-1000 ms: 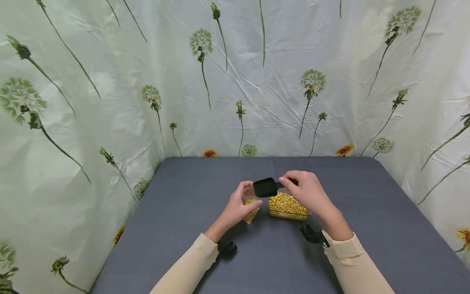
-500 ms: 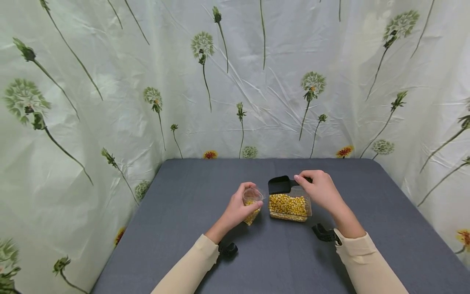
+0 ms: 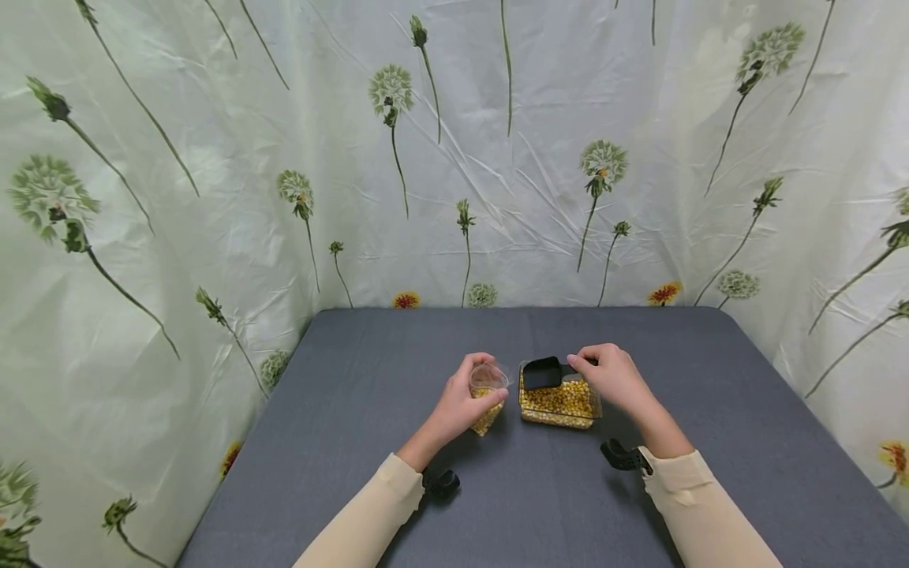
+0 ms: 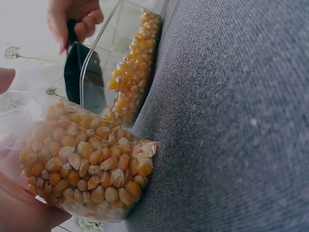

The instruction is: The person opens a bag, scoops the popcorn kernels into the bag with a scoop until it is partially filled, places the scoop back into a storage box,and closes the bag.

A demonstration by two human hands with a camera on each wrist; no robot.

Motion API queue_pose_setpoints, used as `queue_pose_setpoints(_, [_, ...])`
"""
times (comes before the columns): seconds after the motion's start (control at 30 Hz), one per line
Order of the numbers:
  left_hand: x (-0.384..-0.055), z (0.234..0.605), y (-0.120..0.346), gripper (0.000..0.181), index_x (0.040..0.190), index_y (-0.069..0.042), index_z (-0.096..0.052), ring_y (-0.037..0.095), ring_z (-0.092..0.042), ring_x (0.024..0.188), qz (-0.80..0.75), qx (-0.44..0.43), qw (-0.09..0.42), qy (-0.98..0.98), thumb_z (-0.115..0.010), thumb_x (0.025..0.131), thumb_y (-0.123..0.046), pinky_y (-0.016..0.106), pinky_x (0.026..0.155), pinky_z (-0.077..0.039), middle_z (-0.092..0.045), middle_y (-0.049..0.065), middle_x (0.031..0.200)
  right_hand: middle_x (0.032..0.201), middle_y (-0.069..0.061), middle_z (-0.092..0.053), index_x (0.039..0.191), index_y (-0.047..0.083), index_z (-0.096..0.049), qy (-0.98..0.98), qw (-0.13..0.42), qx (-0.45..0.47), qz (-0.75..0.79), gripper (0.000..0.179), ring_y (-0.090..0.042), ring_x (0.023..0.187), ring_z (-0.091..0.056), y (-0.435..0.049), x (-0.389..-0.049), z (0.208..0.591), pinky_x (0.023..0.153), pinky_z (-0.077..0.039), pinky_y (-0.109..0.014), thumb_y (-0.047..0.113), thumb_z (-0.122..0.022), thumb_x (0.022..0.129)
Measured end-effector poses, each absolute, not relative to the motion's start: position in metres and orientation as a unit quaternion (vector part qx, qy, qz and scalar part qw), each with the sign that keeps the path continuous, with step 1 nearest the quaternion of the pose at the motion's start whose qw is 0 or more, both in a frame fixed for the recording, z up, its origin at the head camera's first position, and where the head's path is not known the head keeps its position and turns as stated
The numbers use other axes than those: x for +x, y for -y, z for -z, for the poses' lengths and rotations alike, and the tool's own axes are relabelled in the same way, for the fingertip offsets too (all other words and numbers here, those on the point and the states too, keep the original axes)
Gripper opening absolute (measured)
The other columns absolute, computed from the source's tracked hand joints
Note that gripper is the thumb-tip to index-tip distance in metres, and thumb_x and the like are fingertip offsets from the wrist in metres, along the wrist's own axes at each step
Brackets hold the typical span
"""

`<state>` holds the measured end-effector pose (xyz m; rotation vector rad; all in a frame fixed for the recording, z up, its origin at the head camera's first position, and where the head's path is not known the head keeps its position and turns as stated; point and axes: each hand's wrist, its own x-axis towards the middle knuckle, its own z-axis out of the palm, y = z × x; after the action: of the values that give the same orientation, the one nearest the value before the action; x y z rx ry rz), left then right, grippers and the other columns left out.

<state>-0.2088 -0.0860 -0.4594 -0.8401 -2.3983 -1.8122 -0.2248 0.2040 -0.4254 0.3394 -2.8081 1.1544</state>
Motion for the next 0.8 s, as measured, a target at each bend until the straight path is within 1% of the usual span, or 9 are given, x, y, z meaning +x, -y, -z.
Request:
queue_pose_setpoints(0.1, [-0.210,0.461,0.085,0.048,0.137,-0.010,-0.044,0.019,-0.064,0.108,0.580,-0.267,0.007,0.770,-0.070,0.098,-0.016,0.049,0.091,-0.049,-0.063,0.014,0.121,0.053,0.004,-0.034,0.062,0.011,-0.050,0.919,0.034,0.105,-0.379,0.045,-0.014,0.045,-0.029,-0.204,-0.227,0.431,0.049,-0.032,-0.032,0.027,-0.060,0.103])
queue_pose_setpoints(0.27, [-0.210,0.462,0.085,0.051,0.139,-0.003,-0.043,0.021,-0.064,0.108,0.580,-0.266,0.009,0.770,-0.070,0.097,-0.015,0.048,0.089,-0.050,-0.062,0.013,0.121,0.051,0.004,-0.031,0.059,0.014,-0.049,0.929,0.022,0.090,-0.357,0.046,-0.014,0.045,-0.026,-0.206,-0.226,0.437,0.049,-0.030,-0.032,0.026,-0.061,0.103])
queue_pose_setpoints(0.33, [-0.210,0.462,0.085,0.051,0.139,-0.004,-0.043,0.021,-0.064,0.108,0.579,-0.262,0.010,0.772,-0.070,0.097,-0.015,0.048,0.088,-0.050,-0.062,0.011,0.120,0.051,0.005,-0.031,0.059,0.015,-0.049,0.934,0.014,0.082,-0.348,0.047,-0.013,0.045,-0.026,-0.207,-0.225,0.438,0.049,-0.030,-0.032,0.027,-0.061,0.103])
queue_pose_setpoints(0.4, [-0.210,0.462,0.085,0.051,0.139,-0.005,-0.044,0.020,-0.064,0.107,0.577,-0.256,0.012,0.776,-0.070,0.097,-0.016,0.048,0.087,-0.050,-0.063,0.008,0.120,0.051,0.005,-0.032,0.060,0.013,-0.051,0.937,0.006,0.077,-0.342,0.047,-0.014,0.045,-0.026,-0.208,-0.223,0.438,0.049,-0.031,-0.033,0.029,-0.061,0.103])
queue_pose_setpoints(0.53, [-0.209,0.460,0.085,0.049,0.138,-0.010,-0.045,0.017,-0.064,0.106,0.576,-0.253,0.012,0.777,-0.071,0.097,-0.016,0.048,0.086,-0.050,-0.063,0.006,0.119,0.058,0.002,-0.046,0.074,0.007,-0.063,0.944,0.001,0.062,-0.325,0.037,-0.016,0.049,-0.037,-0.210,-0.219,0.436,0.051,-0.034,-0.034,0.032,-0.062,0.102])
queue_pose_setpoints(0.57, [-0.209,0.460,0.085,0.050,0.138,-0.009,-0.045,0.017,-0.064,0.106,0.577,-0.255,0.010,0.776,-0.071,0.097,-0.016,0.048,0.087,-0.050,-0.063,0.007,0.119,0.062,0.001,-0.050,0.079,0.006,-0.064,0.946,0.000,0.057,-0.320,0.035,-0.017,0.051,-0.040,-0.211,-0.218,0.437,0.051,-0.036,-0.035,0.032,-0.063,0.101])
queue_pose_setpoints(0.63, [-0.208,0.459,0.085,0.049,0.137,-0.010,-0.045,0.017,-0.065,0.105,0.580,-0.256,0.008,0.773,-0.072,0.096,-0.015,0.049,0.087,-0.050,-0.064,0.008,0.119,0.071,-0.003,-0.056,0.087,0.006,-0.064,0.951,-0.002,0.041,-0.308,0.032,-0.018,0.056,-0.047,-0.213,-0.217,0.437,0.054,-0.038,-0.035,0.036,-0.065,0.099])
queue_pose_setpoints(0.7, [-0.208,0.458,0.084,0.049,0.136,-0.010,-0.046,0.017,-0.065,0.105,0.582,-0.255,0.007,0.772,-0.072,0.096,-0.015,0.050,0.088,-0.050,-0.064,0.009,0.119,0.078,-0.005,-0.059,0.091,0.006,-0.060,0.955,-0.004,0.022,-0.297,0.035,-0.020,0.061,-0.051,-0.215,-0.217,0.439,0.056,-0.041,-0.036,0.040,-0.068,0.097])
queue_pose_setpoints(0.8, [-0.208,0.458,0.084,0.048,0.136,-0.011,-0.046,0.018,-0.065,0.105,0.584,-0.252,0.007,0.771,-0.073,0.095,-0.014,0.050,0.088,-0.050,-0.064,0.008,0.119,0.083,-0.008,-0.059,0.097,0.005,-0.057,0.959,-0.010,-0.008,-0.283,0.045,-0.022,0.066,-0.053,-0.215,-0.217,0.440,0.059,-0.042,-0.038,0.047,-0.071,0.093])
